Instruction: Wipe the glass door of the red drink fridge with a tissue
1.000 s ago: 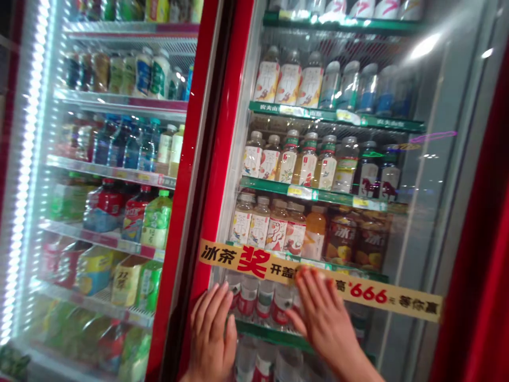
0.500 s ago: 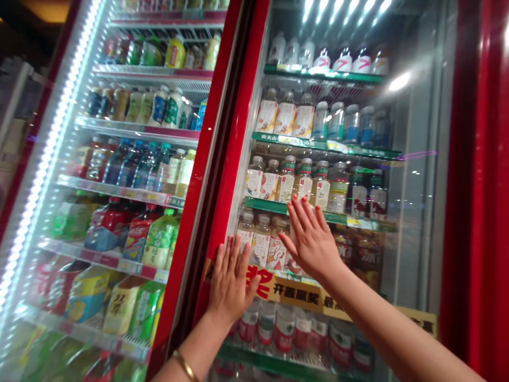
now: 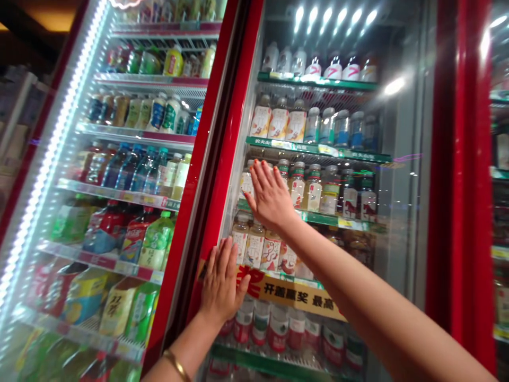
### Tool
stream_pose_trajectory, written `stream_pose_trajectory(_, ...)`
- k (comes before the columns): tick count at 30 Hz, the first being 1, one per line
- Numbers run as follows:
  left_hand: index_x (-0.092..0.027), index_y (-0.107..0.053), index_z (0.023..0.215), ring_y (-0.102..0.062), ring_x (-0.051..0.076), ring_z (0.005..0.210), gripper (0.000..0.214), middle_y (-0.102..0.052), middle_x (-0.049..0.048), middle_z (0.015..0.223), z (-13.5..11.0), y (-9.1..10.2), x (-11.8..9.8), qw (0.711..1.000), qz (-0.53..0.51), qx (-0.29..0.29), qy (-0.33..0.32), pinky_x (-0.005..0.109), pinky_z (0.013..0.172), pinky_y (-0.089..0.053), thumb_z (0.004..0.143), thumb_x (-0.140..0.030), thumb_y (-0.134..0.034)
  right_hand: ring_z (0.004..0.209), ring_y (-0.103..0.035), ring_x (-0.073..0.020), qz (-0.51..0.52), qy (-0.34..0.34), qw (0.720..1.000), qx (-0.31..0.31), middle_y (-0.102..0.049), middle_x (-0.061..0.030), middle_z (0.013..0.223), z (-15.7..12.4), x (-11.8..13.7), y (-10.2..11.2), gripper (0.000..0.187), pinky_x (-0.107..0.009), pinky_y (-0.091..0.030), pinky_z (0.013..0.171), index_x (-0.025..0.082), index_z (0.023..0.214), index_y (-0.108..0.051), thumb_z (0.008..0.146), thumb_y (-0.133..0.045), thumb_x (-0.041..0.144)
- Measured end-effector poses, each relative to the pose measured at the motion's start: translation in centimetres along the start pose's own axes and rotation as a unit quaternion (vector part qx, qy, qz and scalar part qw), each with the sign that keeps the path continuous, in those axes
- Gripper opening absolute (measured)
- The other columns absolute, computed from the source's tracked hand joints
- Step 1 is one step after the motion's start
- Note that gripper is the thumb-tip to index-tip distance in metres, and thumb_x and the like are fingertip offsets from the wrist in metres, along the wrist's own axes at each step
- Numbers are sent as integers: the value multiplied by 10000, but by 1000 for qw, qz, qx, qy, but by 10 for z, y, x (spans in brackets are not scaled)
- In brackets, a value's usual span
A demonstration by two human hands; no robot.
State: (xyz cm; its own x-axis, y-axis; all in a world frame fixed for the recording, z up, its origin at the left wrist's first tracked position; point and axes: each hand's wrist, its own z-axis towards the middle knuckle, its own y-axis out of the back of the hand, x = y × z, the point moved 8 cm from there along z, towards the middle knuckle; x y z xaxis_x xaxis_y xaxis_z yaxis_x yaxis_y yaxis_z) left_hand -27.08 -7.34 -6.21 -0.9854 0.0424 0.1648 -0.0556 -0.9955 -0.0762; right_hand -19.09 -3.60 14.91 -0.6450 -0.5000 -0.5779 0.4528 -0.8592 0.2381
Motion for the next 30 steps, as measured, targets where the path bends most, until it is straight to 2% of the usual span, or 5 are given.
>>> stream_pose_trajectory(5,-152,-342,1725,-297,248,1726,705,-456,157,1769,4,9,4,1000,-9,1,-19,434,1419,-237,1069,-329,-532,1725,-238,-161,17,175,984,15,-351,-12,1833,-97,37,-1,652,-382,-198,1432,184,1747,-333,1171,-338,489)
stream_pose_trajectory(12,-220,-559,1566,-522,250,1570,530,-643,94,1606,74,17,-4,998,-35,-9,-49,477,1375,-326,1041,-292,-576,1757,-43,-395,-54,-276,955,-91,-26,-303,1854,-172,-178,55,824,-743,-215,1364,8,1758,41,1166,-239,508)
stream_pose_trajectory(19,-330,-177,1782,-198,295,1753,810,-282,53,1856,133,-30,-21,996,-18,57,-66,582,1447,-139,1074,-391,-565,1714,-293,-200,-36,55,998,-8,-296,-9,1861,-210,-76,32,840,-341,-339,1370,273,1803,-175,1103,-383,689)
stream_pose_trajectory(26,-347,-133,1789,-197,323,1752,831,-256,53,1863,127,-32,-16,996,-15,63,-60,627,1446,-142,1070,-387,-549,1756,-105,-375,-70,-331,938,-70,-64,-209,1881,-243,-198,56,865,-708,-264,1378,117,1773,119,1157,-270,582)
stream_pose_trajectory(30,-359,-138,1786,-214,348,1747,834,-236,42,1870,129,-31,-17,995,-24,67,-64,652,1438,-152,1063,-374,-553,1763,-101,-274,-26,-50,998,25,-87,-89,1896,-224,-114,28,941,-544,-260,1420,176,1780,121,1128,-327,686)
